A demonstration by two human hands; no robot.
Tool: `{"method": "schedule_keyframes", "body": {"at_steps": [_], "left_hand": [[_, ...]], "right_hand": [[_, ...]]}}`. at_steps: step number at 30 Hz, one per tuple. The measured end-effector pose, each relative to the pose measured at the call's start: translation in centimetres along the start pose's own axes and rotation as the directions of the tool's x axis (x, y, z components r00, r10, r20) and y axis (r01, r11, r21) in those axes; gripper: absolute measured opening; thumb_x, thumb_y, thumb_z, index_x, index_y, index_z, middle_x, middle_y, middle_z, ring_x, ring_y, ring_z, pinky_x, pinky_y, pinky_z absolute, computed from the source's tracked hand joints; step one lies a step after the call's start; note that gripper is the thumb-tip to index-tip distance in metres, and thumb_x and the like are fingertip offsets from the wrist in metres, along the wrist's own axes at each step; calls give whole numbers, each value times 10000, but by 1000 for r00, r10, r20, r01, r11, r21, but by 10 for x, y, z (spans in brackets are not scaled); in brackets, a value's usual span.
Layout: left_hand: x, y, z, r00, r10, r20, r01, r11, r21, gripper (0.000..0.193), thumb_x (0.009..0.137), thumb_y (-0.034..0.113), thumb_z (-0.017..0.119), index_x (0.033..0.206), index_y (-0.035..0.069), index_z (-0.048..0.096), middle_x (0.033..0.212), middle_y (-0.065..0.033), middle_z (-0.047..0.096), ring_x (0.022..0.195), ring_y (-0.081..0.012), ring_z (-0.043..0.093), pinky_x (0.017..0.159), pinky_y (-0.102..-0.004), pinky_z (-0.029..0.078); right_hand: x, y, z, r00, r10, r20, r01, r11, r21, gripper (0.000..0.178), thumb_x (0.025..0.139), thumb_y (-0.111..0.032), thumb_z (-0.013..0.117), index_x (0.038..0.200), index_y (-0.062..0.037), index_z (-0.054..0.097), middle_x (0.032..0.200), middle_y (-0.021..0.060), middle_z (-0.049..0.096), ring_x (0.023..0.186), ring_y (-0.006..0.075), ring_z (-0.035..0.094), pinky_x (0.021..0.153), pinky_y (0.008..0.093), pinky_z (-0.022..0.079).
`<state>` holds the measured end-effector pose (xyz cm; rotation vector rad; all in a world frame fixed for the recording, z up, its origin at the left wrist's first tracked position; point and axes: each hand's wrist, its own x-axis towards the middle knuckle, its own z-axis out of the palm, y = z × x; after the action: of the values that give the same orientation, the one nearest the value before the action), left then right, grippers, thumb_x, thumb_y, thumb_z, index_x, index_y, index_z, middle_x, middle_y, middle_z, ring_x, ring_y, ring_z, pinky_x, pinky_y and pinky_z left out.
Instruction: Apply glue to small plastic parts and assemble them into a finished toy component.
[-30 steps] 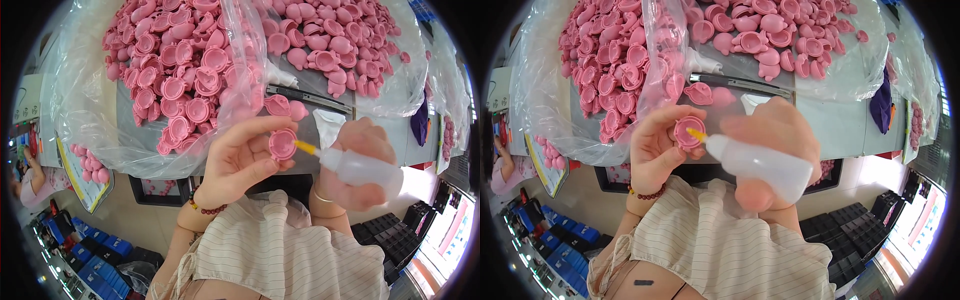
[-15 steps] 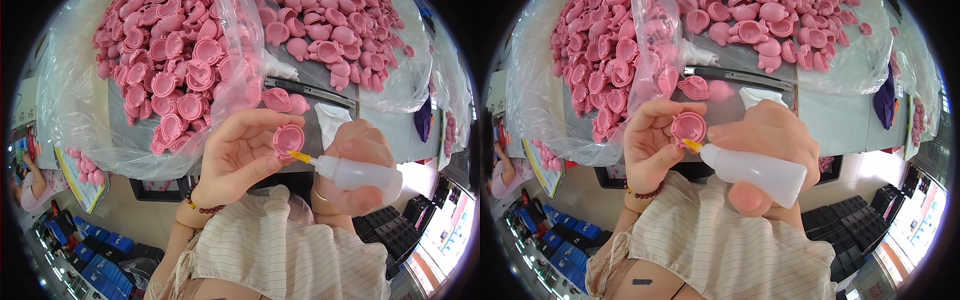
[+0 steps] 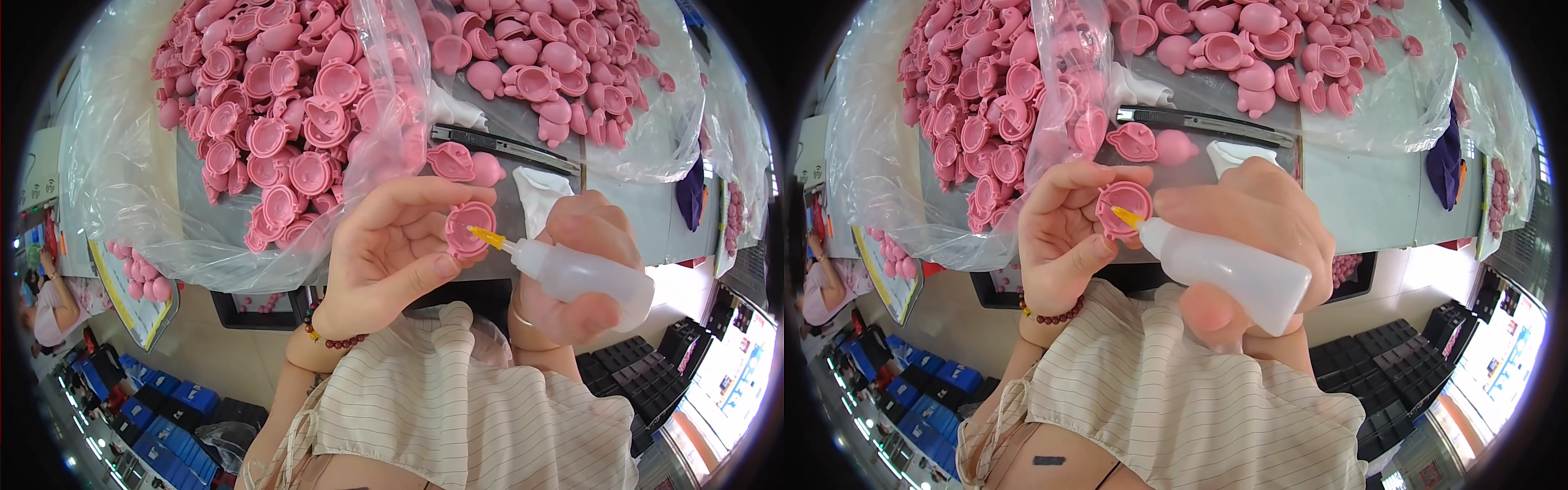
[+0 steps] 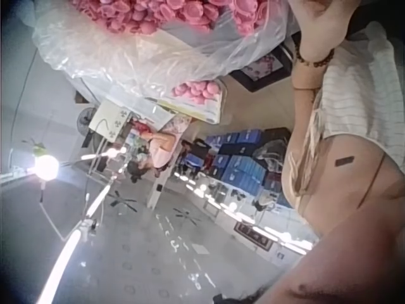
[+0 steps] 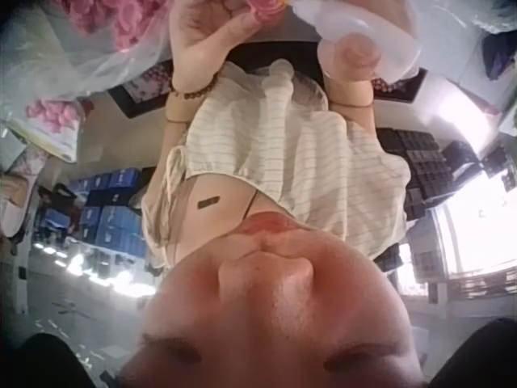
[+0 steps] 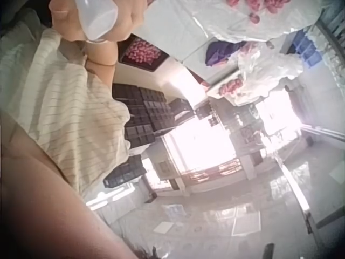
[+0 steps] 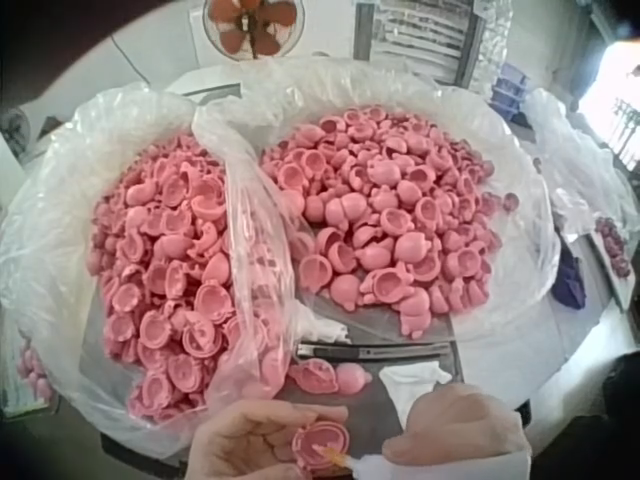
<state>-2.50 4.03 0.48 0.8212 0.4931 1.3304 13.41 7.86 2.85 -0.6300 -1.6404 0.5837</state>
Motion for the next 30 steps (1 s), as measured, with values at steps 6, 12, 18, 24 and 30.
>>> {"method": "schedule_keyframes", "body": {"at_steps": [6,12,18,24,30], "left_hand": [[-1,-1,1,1000,-8,-27,8,1000,-14,410,765,-57,538,1148,-41,392,1168,-194,453,992,-183,517,849,-301,435],[-1,-2,3,999,7,-44,-7,1000,-10,404,758,-85,532,1139,-46,405,1175,-190,450,990,-178,520,845,-297,438],[-2,-1,7,996,45,-82,-36,993,110,386,735,-124,532,1106,-51,454,1182,-190,445,1001,-186,517,831,-290,447],[-2,-4,7,992,89,-93,-74,986,147,375,725,-131,535,1087,-54,471,1174,-194,449,1020,-199,510,838,-291,445],[0,-2,5,991,126,-37,-115,970,215,351,755,-118,495,1099,-50,464,1173,-202,450,1076,-210,470,902,-314,397]], "right_hand": [[3,5,4,1000,-10,5,10,1000,-8,630,836,-535,343,841,59,554,593,57,416,485,136,346,411,251,227],[2,5,4,1000,-17,7,18,1000,-20,631,840,-529,339,858,65,553,595,54,415,482,129,339,407,246,226],[1,5,0,1000,-26,12,27,999,-30,632,843,-523,336,876,71,551,596,52,414,480,123,332,403,241,225],[2,6,-2,999,-37,14,37,999,-40,633,847,-517,333,893,76,550,597,50,412,477,116,324,399,237,223],[-1,9,1,922,6,-386,160,903,398,617,819,-529,390,881,67,536,575,25,364,500,99,251,435,230,172]]}}
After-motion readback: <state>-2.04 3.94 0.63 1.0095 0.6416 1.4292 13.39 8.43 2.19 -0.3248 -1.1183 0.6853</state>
